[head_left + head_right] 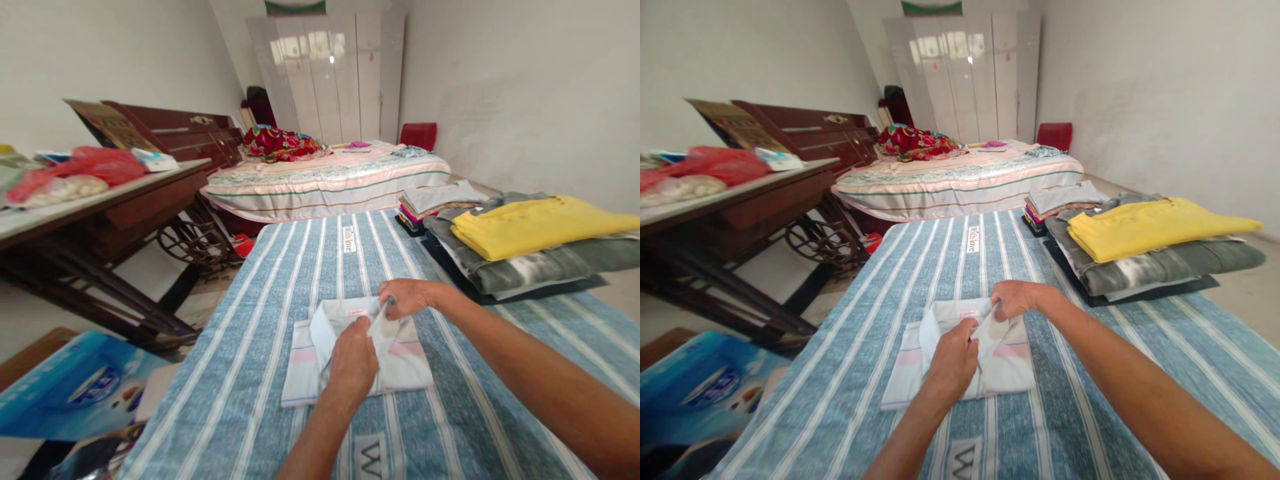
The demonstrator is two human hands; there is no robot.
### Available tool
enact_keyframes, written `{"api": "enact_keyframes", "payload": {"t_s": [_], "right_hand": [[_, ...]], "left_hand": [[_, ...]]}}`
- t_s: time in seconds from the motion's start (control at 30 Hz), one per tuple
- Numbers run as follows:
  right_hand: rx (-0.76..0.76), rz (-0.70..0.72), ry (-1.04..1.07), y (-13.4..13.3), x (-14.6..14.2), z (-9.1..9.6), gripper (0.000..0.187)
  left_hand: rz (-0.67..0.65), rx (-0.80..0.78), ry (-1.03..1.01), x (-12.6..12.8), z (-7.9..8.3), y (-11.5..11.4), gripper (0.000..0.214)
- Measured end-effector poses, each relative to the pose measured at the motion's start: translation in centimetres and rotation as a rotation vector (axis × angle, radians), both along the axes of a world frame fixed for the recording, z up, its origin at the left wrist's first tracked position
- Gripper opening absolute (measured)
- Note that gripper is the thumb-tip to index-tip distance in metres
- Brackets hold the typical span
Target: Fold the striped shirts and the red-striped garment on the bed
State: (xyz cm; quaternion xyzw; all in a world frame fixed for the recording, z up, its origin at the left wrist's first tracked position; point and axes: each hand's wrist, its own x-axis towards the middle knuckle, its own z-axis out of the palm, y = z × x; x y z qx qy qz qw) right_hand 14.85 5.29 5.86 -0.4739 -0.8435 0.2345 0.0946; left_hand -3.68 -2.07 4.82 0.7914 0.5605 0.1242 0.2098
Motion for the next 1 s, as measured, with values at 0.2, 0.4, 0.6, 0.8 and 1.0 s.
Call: {"api": "enact_keyframes", "payload": {"t_s": [0.2,0.4,0.6,0.8,1.0], "right_hand": [[0.182,-0.095,0.019,-3.4,0.3,0.3,0.032],[0.542,-0.209,0.221,-10.7,-1.6,-2.5,0.021],[0.687,-0.215,0.221,-15.0,-5.5,-5.3,0.023],[0.685,-0.228,0.175,-15.4,-7.0,-6.7,0.026],[0.722,-0.197,0.153,-15.5,-6.7,-7.3,0.024]], "left_hand": [[-0.055,0.176,-0.229,-2.6,0.9,-2.5,0.036],[0.068,0.247,-0.290,-6.7,0.3,-5.4,0.018],[0.044,0.342,-0.242,-6.9,-2.5,-6.9,0.019],[-0.045,0.456,-0.121,-5.8,-3.9,-6.8,0.023],[-0.071,0.518,-0.093,-5.6,-4.0,-6.7,0.027]]}}
